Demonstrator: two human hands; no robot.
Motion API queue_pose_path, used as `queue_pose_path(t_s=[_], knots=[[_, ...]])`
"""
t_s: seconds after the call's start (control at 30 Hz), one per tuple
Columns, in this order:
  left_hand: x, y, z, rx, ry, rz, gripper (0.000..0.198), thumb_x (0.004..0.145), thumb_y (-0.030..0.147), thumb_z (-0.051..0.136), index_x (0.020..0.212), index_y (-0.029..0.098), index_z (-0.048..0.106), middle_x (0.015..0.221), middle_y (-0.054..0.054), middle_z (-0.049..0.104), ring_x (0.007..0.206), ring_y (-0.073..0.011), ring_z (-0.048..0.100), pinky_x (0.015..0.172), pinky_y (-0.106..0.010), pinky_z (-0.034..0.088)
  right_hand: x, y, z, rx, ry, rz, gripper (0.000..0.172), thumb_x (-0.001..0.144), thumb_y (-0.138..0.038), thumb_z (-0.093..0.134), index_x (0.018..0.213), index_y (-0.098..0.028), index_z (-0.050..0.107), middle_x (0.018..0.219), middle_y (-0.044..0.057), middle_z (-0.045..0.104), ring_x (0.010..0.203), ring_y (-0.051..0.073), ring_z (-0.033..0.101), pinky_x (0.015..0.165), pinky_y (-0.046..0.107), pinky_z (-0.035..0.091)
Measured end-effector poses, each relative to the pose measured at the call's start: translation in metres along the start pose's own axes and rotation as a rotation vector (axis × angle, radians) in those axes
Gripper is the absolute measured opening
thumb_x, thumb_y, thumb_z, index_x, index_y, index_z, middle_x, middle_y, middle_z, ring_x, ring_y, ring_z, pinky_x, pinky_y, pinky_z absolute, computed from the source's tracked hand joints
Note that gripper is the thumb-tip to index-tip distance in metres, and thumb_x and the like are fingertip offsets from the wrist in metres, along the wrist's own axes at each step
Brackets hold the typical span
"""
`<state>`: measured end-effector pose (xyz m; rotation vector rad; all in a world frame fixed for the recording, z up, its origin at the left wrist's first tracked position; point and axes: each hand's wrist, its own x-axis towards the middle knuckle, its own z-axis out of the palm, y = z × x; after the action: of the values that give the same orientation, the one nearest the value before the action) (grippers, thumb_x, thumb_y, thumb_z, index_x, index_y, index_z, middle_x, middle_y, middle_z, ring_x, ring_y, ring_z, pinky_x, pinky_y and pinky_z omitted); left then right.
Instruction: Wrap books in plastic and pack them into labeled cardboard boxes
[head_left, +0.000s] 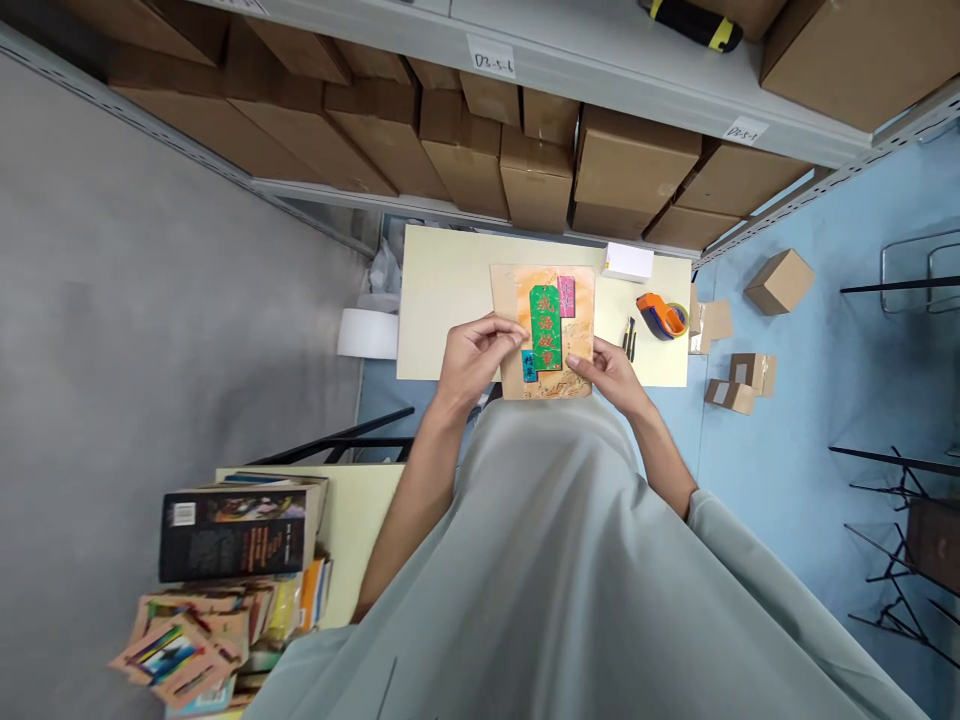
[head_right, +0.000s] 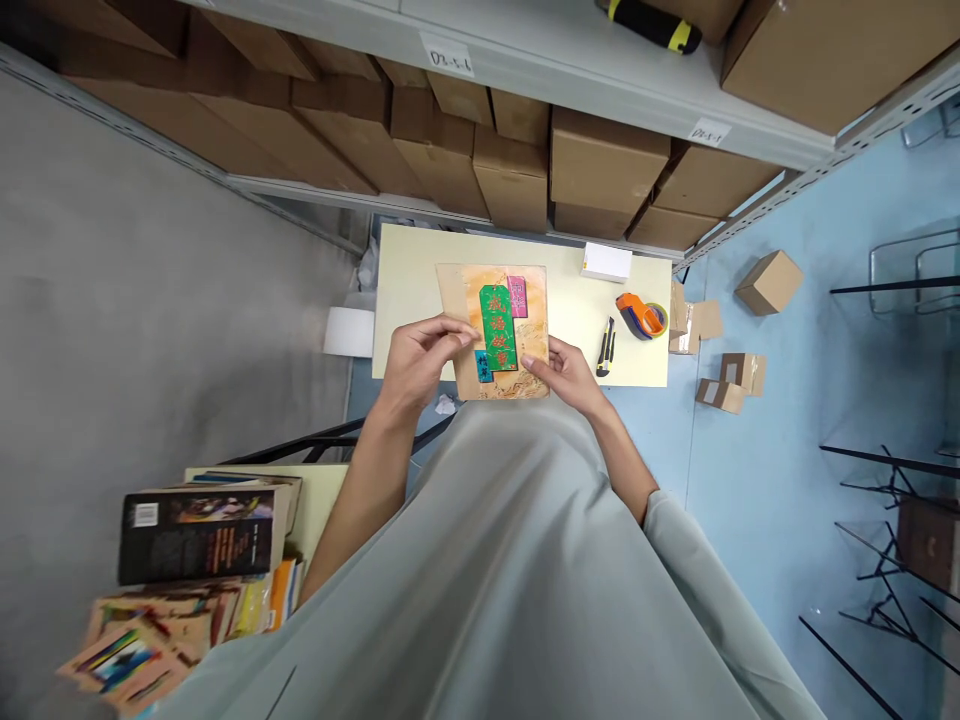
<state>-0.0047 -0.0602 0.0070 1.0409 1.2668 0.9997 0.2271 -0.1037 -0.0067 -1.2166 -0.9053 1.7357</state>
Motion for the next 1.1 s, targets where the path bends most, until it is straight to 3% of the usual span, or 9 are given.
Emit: queue_pose_path(t_s=[0.2,0.43,0.63,0.87,1.1], knots=[[0.007,0.002,-0.017,-0.021,-0.015,-0.033,0.013,0.078,0.034,0.085,0.079,0.021,0.085,0.093,-0.009,0.083,0.099,-0.0290,0.079,0.095,-0.041,0.066,0.006,-0.001,0.018,0.006,0.030,0.003,0.062,0.078,-0.068,0.101,0.119,-0.024,0.086,0.120,0.005,0.089,0.123,0.033,0.083,0.114,0.050,0.067],[0.014,0.019,-0.040,-0.031,-0.044,-0.029,0.019,0.078,0.038,0.088,0.087,0.021,0.089,0.102,-0.010,0.085,0.107,-0.0317,0.080,0.098,-0.043,0.067,0.012,-0.012,0.045,0.013,0.050,0.012,0.061,0.079,-0.069,0.099,0.118,-0.024,0.085,0.118,0.004,0.090,0.119,0.032,0.084,0.113,0.049,0.069],[0.030,0.015,-0.055,-0.041,-0.023,-0.068,0.026,0.078,0.045,0.094,0.082,0.020,0.086,0.091,-0.009,0.084,0.097,-0.0300,0.080,0.093,-0.042,0.066,0.023,-0.013,0.059,0.004,0.073,0.018,0.064,0.078,-0.069,0.100,0.121,-0.024,0.085,0.117,0.005,0.090,0.123,0.033,0.083,0.110,0.049,0.070],[0.054,0.010,-0.061,-0.051,-0.073,-0.086,0.028,0.073,0.047,0.091,0.079,0.020,0.085,0.092,-0.010,0.085,0.097,-0.0286,0.079,0.092,-0.040,0.064,0.042,-0.006,0.063,-0.013,0.094,0.009,0.068,0.080,-0.072,0.097,0.123,-0.022,0.084,0.118,0.006,0.090,0.116,0.031,0.085,0.110,0.047,0.070],[0.071,0.013,-0.061,-0.030,-0.104,-0.087,0.019,0.073,0.040,0.084,0.076,0.022,0.083,0.094,-0.008,0.085,0.097,-0.0259,0.078,0.093,-0.038,0.063,0.058,-0.001,0.054,-0.063,0.077,0.002,0.075,0.085,-0.074,0.093,0.135,-0.021,0.080,0.127,0.009,0.088,0.119,0.032,0.084,0.109,0.047,0.069]])
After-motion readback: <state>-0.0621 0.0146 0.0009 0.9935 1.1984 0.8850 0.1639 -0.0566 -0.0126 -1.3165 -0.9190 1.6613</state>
